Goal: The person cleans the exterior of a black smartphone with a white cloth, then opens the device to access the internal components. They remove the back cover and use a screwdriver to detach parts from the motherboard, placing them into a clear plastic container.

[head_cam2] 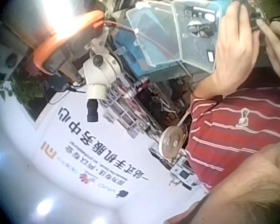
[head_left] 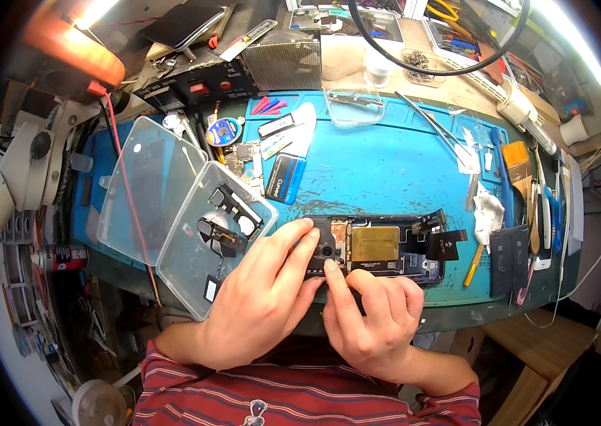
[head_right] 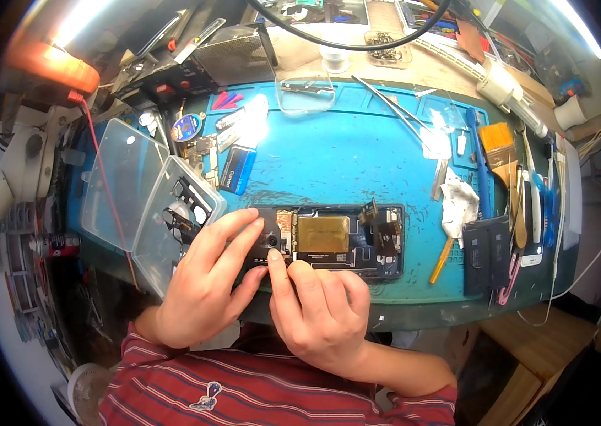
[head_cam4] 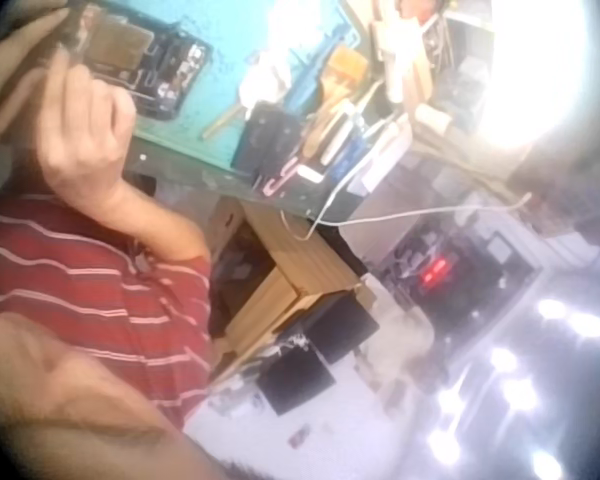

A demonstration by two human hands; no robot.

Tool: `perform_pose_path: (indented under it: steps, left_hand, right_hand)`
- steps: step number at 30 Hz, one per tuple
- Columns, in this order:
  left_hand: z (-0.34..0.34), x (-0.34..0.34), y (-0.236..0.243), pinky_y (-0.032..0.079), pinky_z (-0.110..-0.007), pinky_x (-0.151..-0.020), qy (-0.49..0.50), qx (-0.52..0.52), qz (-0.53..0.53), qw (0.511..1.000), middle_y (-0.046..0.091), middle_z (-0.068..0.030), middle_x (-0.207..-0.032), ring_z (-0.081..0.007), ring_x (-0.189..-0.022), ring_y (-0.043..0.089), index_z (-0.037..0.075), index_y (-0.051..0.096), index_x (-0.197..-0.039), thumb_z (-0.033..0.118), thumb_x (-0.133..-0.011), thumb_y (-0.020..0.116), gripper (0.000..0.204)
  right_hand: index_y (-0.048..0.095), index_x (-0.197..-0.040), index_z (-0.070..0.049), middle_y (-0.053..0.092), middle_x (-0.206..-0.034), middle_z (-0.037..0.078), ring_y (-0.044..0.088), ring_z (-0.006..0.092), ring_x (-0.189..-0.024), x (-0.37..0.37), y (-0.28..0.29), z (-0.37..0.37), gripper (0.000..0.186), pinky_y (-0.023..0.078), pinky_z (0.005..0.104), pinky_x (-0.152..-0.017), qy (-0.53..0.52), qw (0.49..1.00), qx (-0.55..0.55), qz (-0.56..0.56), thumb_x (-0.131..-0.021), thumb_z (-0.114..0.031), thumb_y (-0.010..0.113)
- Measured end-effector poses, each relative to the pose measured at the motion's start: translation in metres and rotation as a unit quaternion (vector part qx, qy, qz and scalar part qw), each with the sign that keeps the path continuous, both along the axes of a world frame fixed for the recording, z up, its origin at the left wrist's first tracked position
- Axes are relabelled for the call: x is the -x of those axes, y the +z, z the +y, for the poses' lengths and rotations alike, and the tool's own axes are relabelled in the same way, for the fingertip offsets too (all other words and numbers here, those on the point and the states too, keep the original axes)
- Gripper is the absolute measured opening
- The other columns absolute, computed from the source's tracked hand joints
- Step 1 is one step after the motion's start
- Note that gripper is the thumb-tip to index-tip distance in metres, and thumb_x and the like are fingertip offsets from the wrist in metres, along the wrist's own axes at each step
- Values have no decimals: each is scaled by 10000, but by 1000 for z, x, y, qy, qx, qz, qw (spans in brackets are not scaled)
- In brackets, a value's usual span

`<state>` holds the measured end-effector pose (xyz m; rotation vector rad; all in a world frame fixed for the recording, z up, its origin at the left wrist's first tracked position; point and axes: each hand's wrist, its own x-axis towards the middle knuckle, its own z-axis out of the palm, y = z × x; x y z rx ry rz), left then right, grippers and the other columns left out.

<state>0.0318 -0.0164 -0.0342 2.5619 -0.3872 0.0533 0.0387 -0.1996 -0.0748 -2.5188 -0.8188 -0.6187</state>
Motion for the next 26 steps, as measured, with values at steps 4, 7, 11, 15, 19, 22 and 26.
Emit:
perform_pose_path:
  steps: [4, 7, 11, 15, 19, 22, 26]
  left_hand:
    - [-1, 0, 4, 499, -449, -1047, 2, -12, 6, 1000, 552, -220, -1407, -394, -1255, 586, -76, 556, -1374, 39, -862, 754, 561]
    - [2, -5, 10, 530, -415, -989, -18, -39, -5, 999, 567, -208, -1365, -366, -1189, 614, -99, 567, -1340, 66, -868, 746, 531]
    - [4, -5, 13, 523, -430, -1011, -26, -23, 8, 999, 567, -219, -1360, -381, -1226, 598, -105, 573, -1322, 47, -864, 747, 513]
    - [6, -5, 14, 523, -434, -1015, -27, -12, 2, 1000, 573, -220, -1349, -384, -1231, 596, -109, 581, -1295, 31, -859, 749, 488]
    - [6, -4, 15, 524, -436, -1014, -20, 2, -1, 1000, 582, -212, -1339, -381, -1225, 602, -105, 589, -1273, 29, -865, 746, 457]
    - [8, -4, 13, 524, -436, -1014, -21, 10, -1, 1000, 584, -213, -1345, -381, -1222, 605, -103, 592, -1274, 31, -866, 747, 457]
    - [11, -3, 9, 516, -422, -1021, -12, 33, 4, 999, 604, -202, -1368, -389, -1232, 611, -31, 611, -1309, 17, -864, 748, 468]
  right_hand:
    - [782, -1122, -82, 631, -970, -11, 588, 132, -794, 0, -1, -1, 349, 423, 331, -810, 12, 1000, 4, 4, -790, -120, 685]
    - [780, -1122, -77, 631, -967, -11, 587, 136, -794, 0, -3, -2, 350, 426, 336, -811, 15, 1000, -12, -9, -787, -109, 683]
    - [774, -1113, -58, 647, -963, 0, 606, 143, -796, 1, -2, -6, 344, 437, 338, -796, 34, 999, -26, -2, -784, -83, 674]
    - [760, -1115, -34, 679, -976, 28, 650, 167, -823, -1, -2, -10, 364, 458, 338, -790, 38, 997, -70, 16, -765, -30, 659]
    - [768, -1105, -50, 670, -971, 33, 641, 176, -821, -1, 0, -12, 387, 454, 349, -802, 54, 992, -100, 47, -731, -6, 681]
    - [780, -1104, -78, 654, -974, 23, 625, 171, -819, -2, 1, -13, 392, 447, 364, -809, 73, 993, -81, 50, -723, -25, 707]
    - [783, -1120, -86, 649, -1012, 15, 619, 168, -828, 0, 1, -12, 401, 442, 375, -825, 79, 996, -31, 37, -724, -48, 740]
